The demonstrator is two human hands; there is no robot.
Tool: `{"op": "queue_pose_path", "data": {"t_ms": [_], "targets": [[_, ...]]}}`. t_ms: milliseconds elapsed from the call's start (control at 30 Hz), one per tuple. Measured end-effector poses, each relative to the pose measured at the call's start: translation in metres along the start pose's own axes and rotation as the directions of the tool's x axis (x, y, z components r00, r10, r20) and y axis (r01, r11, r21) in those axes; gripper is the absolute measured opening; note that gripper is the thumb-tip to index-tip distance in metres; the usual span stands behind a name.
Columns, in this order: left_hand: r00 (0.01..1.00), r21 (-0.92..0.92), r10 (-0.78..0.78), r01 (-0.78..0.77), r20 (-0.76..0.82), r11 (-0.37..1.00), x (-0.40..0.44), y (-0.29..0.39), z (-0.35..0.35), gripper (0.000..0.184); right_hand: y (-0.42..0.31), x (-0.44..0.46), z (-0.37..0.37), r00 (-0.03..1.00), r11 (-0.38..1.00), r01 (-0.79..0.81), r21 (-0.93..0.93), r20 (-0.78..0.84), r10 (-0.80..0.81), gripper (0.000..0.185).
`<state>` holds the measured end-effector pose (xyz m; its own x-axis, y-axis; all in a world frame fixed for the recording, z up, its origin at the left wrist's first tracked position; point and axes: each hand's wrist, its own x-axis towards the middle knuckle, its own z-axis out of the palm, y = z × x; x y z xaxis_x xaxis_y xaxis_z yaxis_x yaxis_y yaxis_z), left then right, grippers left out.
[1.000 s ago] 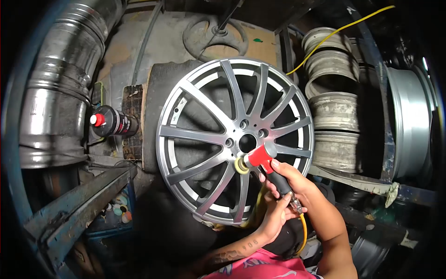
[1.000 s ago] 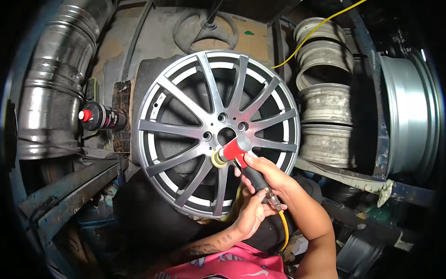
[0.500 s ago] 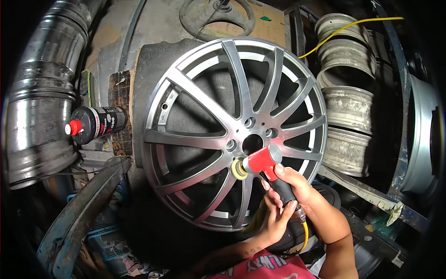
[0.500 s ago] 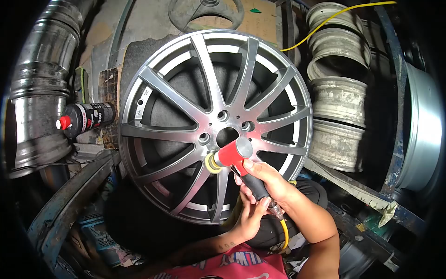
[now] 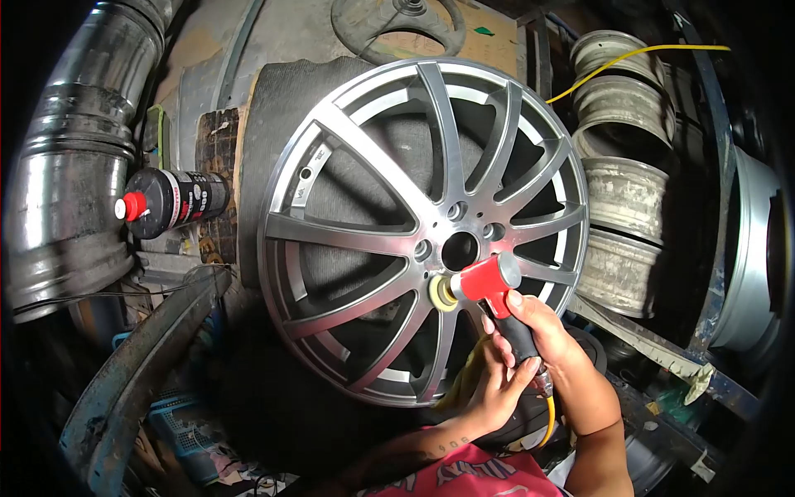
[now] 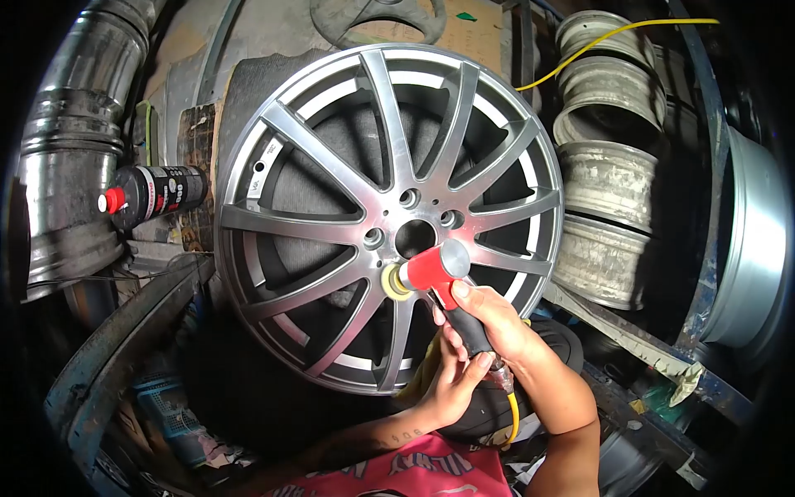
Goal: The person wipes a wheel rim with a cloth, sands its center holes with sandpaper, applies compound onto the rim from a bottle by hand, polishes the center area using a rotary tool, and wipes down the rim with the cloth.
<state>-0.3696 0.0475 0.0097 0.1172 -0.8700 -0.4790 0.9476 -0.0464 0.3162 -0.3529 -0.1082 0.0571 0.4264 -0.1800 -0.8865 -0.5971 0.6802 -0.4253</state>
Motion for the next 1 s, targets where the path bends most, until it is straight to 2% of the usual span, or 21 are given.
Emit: {"op": "queue_pose_path", "data": {"t_ms": [167,267,333,467,567,667,900,1000], "targets": [[0.999,0.024,0.036,-0.035,-0.033,0.999,0.000,0.004,0.007,0.079,0.002,-0.001,0.002,1.000,1.000,0.024,0.000,0.013,-0.024,0.064],[1.000,0.147,0.013,-0.011,-0.016,0.989,-0.001,-0.001,-0.001,0.081,0.003,-0.002,0.003,0.999,0.999,0.037,-0.002,-0.028,-0.037,0.064],[1.000,0.167,0.011,-0.009,-0.015,0.986,-0.001,0.000,-0.001,0.080,0.003,-0.002,0.004,0.999,0.999,0.041,-0.016,-0.027,-0.041,0.064],[0.995,0.058,0.090,-0.087,-0.050,0.994,-0.001,-0.004,0.005,0.078,0.002,-0.001,0.008,0.998,0.999,0.041,-0.005,-0.040,-0.041,0.064],[0.992,0.104,0.107,-0.100,-0.066,0.990,-0.003,-0.011,0.003,0.078,-0.002,0.000,0.009,1.000,0.999,-0.001,-0.039,0.000,0.001,0.064],[0.994,0.119,0.081,-0.072,-0.078,0.990,-0.004,-0.014,0.000,0.078,0.004,0.005,0.007,1.000,0.998,0.021,0.065,0.007,-0.021,0.064],[0.993,0.145,0.100,-0.089,-0.069,0.985,-0.004,-0.007,0.003,0.079,0.001,0.001,0.010,0.999,1.000,0.019,0.022,-0.034,-0.018,0.065],[0.992,0.101,0.099,-0.091,-0.073,0.991,-0.005,-0.006,0.006,0.079,0.000,-0.002,0.009,0.998,0.999,-0.032,0.024,-0.045,0.033,0.065]]}}
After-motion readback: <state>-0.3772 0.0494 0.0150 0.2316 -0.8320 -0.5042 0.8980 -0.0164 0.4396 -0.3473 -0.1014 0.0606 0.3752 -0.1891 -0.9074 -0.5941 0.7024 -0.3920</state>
